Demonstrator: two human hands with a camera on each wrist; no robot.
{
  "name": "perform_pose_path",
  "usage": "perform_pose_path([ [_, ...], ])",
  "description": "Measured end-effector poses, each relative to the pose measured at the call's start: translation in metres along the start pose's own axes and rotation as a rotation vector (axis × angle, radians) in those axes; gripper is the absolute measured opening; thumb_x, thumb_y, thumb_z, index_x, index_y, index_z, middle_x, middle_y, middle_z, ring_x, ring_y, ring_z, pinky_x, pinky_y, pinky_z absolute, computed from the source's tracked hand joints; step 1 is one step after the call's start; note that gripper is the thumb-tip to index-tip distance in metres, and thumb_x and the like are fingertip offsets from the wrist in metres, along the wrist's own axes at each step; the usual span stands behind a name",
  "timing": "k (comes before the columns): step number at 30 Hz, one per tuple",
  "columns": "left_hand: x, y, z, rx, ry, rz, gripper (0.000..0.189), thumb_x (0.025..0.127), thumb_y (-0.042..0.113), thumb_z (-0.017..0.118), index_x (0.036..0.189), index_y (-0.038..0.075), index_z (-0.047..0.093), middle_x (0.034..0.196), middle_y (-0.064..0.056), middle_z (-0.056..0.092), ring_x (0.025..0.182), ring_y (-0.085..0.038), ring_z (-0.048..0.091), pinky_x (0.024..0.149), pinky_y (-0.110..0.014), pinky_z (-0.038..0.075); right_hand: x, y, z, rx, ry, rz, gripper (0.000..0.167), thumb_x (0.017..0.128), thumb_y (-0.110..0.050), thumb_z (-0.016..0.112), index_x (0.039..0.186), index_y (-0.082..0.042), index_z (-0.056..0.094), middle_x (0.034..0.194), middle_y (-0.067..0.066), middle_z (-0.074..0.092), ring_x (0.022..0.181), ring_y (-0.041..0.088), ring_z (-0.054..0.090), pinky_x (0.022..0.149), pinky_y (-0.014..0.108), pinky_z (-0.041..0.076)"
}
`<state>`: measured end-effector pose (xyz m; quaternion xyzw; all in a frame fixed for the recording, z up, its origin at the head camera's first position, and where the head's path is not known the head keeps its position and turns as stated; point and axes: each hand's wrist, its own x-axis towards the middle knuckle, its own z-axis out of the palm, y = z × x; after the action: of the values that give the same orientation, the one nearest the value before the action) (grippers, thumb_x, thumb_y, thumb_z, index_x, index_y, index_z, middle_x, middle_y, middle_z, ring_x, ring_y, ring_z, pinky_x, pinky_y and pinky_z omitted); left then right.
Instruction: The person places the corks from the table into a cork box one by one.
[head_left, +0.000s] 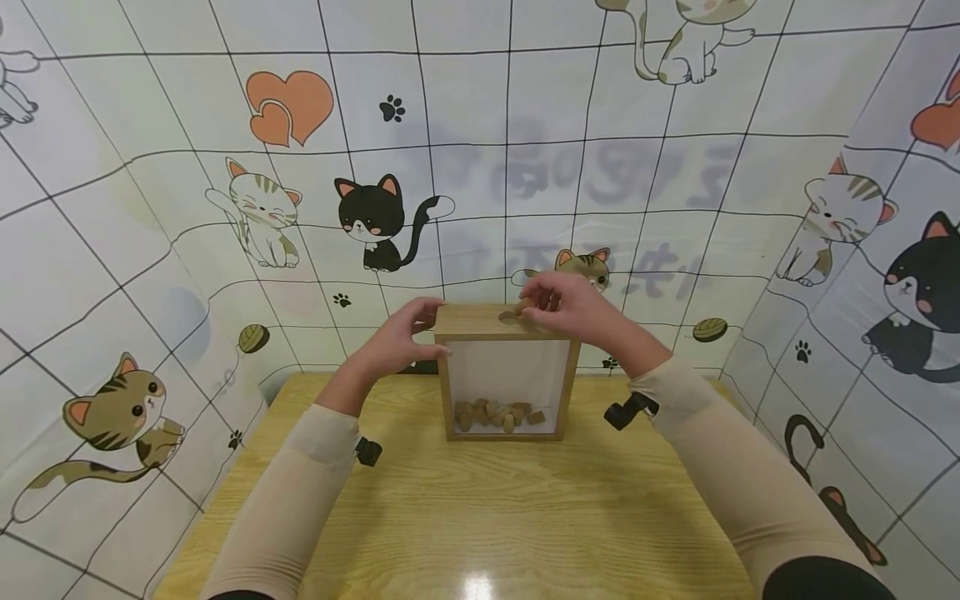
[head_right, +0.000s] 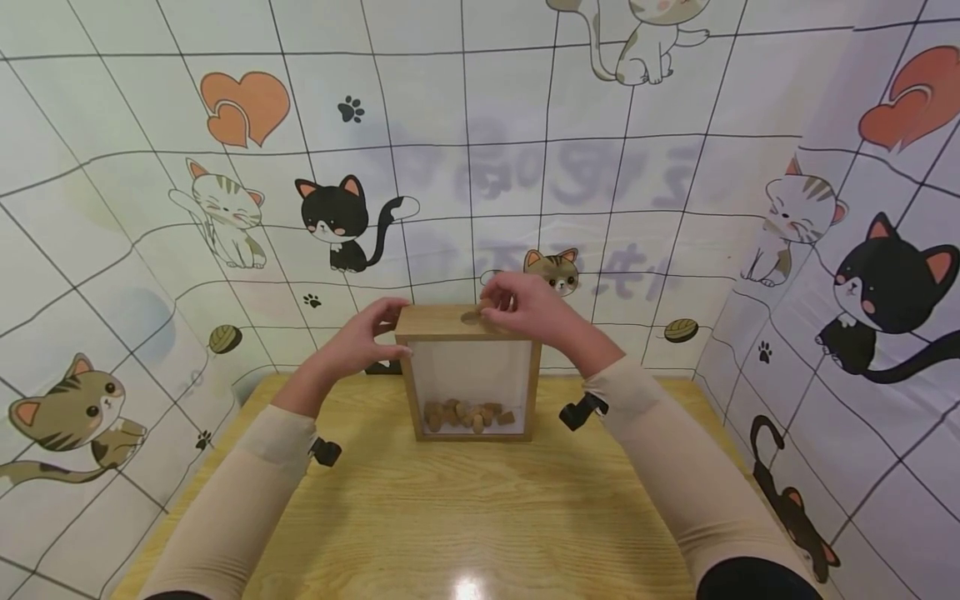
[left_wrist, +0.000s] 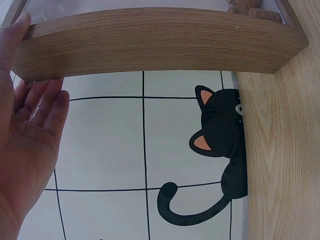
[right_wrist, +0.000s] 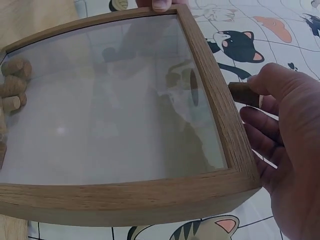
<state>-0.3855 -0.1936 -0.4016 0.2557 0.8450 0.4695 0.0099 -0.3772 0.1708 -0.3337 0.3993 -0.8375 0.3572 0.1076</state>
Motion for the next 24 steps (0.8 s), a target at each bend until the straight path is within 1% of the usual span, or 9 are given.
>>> perform_pose_path([
  [7,0.0,0.0,-0.001,-0.005,-0.001,0.0,0.089,0.091,0.025,0.095,0.164,0.019,0.045,0.149,-0.012,0.055,0.153,-0.038,0.048,0.126,-0.054,0.042,0.007,0.001,0.004,-0.028,-0.018,-0.028,0.022,0.104,-0.007,0.077,0.126,-0.007,0.077,0.104,0.001,0.07,0.094,0.017,0.065,0.077,0.035,0.058],
  [12,0.0,0.0,0.0,-0.007,0.0,-0.006,0.089,0.091,0.024,0.095,0.164,0.019,0.045,0.15,-0.011,0.055,0.154,-0.037,0.048,0.126,-0.054,0.043,0.012,-0.001,0.006,-0.051,-0.037,-0.046,0.024,0.103,-0.005,0.076,0.127,-0.004,0.077,0.104,0.002,0.069,0.095,0.019,0.064,0.078,0.038,0.059],
  [17,-0.001,0.0,0.0,-0.003,0.0,-0.008,0.088,0.091,0.024,0.095,0.164,0.02,0.045,0.15,-0.01,0.055,0.154,-0.037,0.048,0.125,-0.053,0.044,0.015,0.002,0.007,-0.086,-0.055,-0.045,0.025,0.104,-0.008,0.075,0.129,-0.005,0.077,0.106,0.001,0.067,0.097,0.018,0.063,0.08,0.039,0.059],
  [24,0.0,-0.001,-0.001,0.004,-0.001,-0.003,0.088,0.092,0.025,0.094,0.164,0.019,0.045,0.15,-0.012,0.054,0.153,-0.038,0.048,0.126,-0.053,0.043,0.017,0.003,0.008,-0.099,-0.073,-0.043,0.025,0.105,-0.009,0.074,0.13,-0.006,0.076,0.108,0.002,0.065,0.099,0.02,0.062,0.08,0.041,0.059],
])
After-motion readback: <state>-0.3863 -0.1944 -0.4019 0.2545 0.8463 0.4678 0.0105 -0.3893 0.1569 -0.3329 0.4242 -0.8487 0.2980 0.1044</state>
